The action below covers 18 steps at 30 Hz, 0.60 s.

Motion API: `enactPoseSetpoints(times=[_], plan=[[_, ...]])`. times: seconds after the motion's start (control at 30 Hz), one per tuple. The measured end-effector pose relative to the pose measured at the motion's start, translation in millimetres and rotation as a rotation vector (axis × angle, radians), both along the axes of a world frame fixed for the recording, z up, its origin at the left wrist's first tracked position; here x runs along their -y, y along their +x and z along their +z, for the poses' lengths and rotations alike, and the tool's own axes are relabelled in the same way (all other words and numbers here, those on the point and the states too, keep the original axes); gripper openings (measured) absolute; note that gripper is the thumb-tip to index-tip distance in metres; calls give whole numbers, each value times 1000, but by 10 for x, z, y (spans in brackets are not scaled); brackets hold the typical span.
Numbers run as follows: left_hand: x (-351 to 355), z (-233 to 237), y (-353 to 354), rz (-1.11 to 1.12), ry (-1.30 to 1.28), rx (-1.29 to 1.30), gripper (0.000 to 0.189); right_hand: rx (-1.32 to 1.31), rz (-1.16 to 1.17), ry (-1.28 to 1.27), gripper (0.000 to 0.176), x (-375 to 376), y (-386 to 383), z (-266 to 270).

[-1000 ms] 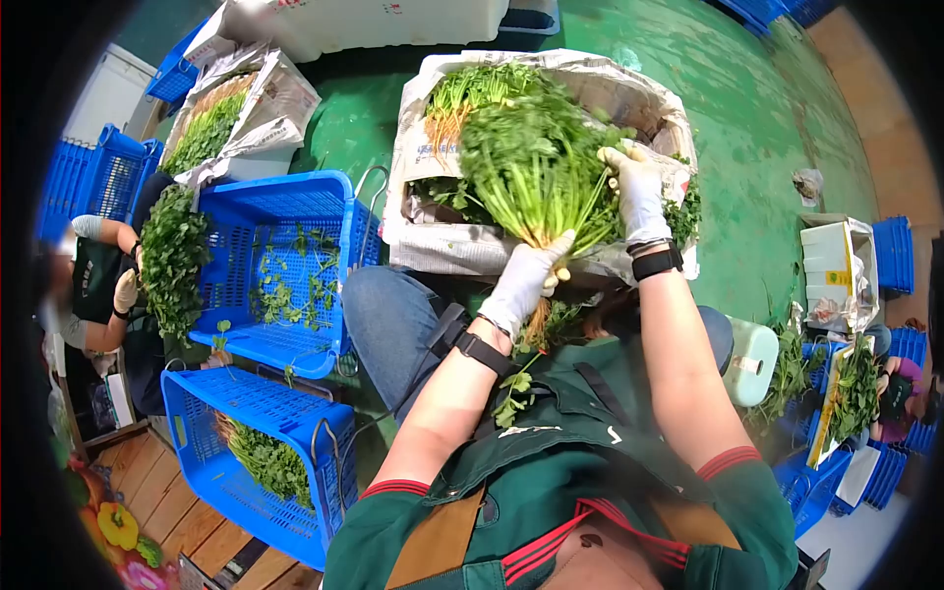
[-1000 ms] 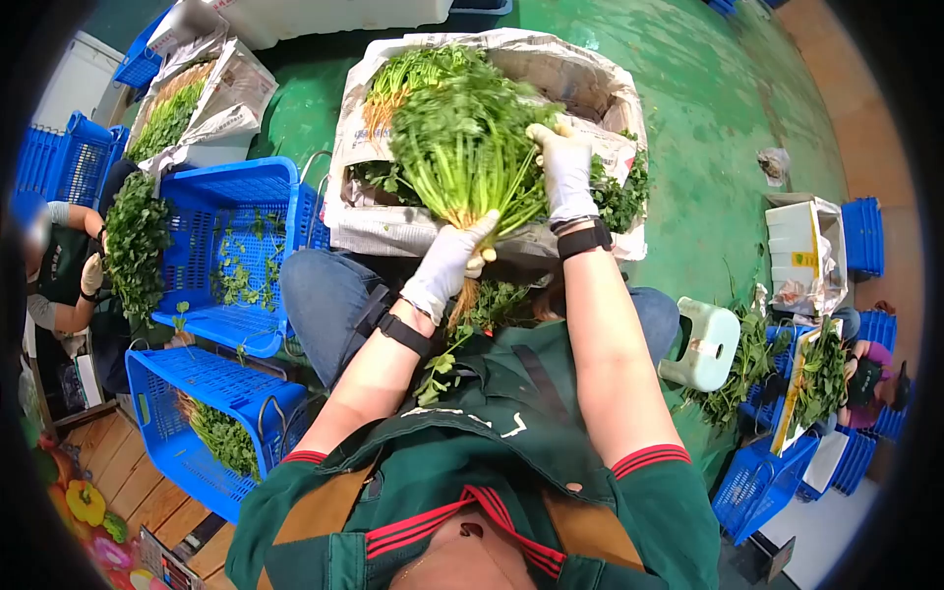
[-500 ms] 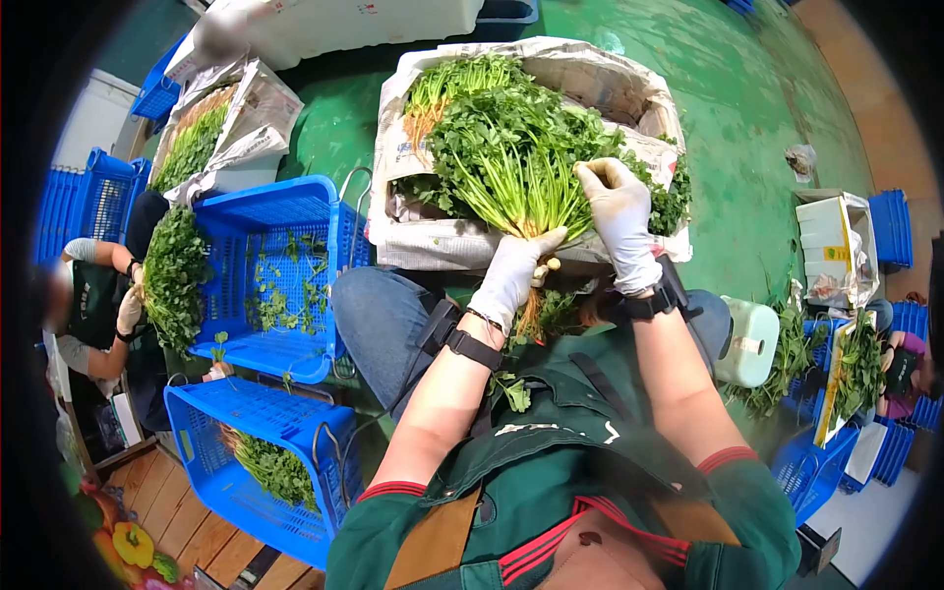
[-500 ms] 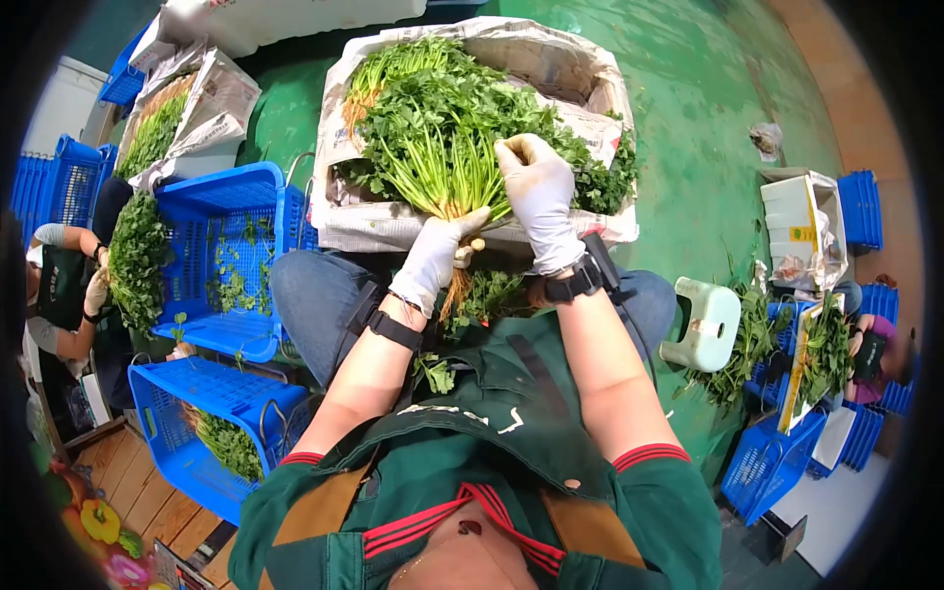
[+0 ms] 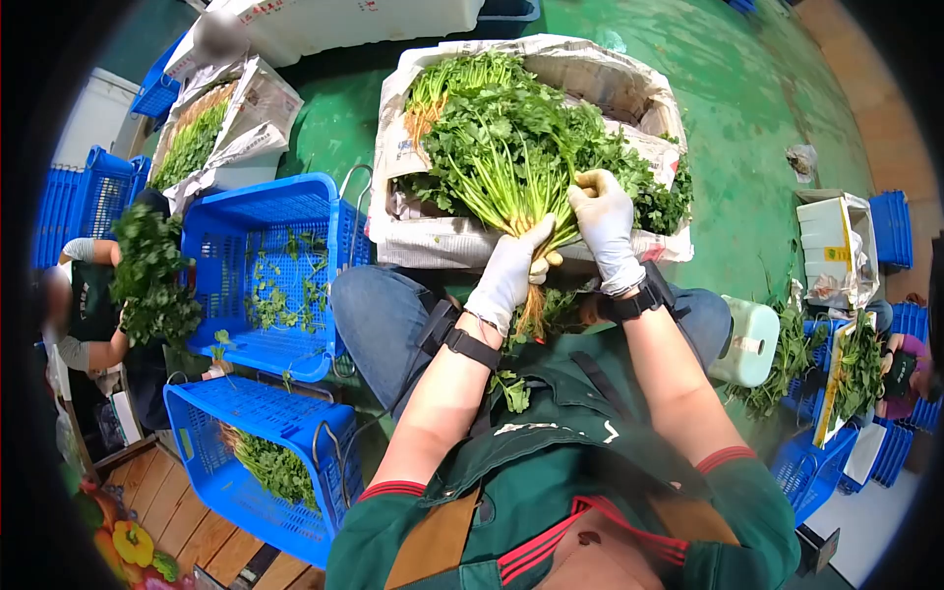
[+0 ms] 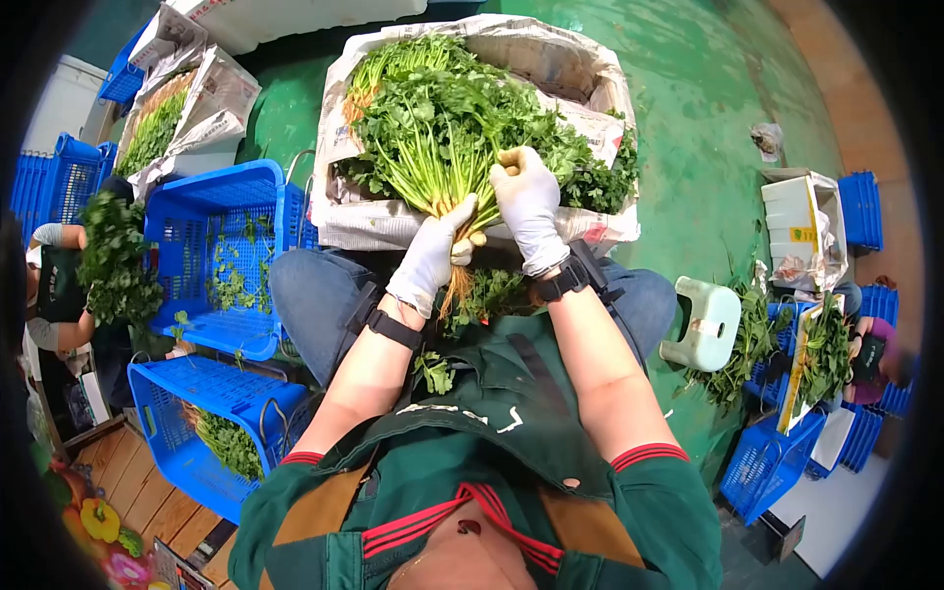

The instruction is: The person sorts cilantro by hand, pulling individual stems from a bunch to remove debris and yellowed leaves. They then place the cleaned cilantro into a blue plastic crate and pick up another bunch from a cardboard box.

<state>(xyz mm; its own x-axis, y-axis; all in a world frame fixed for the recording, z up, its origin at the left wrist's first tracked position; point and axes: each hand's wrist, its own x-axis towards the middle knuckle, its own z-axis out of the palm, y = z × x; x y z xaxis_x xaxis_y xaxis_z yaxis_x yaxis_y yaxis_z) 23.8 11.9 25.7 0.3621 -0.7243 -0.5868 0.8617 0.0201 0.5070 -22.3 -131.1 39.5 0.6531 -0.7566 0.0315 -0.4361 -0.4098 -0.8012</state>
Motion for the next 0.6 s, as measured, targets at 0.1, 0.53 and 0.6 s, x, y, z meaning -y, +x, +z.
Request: enactPoseSetpoints(times=[0.1,0.53,0.6], plan=[[39,-29,-5,17,18,-2,18,-103,-41,-64,28,16,-26,-50],[76,7,-60,62,76,69,17,-418,81,-34,36,72,294,199],[72,-9,-22,63,83,79,18,-403,71,-50,36,61,336,105]])
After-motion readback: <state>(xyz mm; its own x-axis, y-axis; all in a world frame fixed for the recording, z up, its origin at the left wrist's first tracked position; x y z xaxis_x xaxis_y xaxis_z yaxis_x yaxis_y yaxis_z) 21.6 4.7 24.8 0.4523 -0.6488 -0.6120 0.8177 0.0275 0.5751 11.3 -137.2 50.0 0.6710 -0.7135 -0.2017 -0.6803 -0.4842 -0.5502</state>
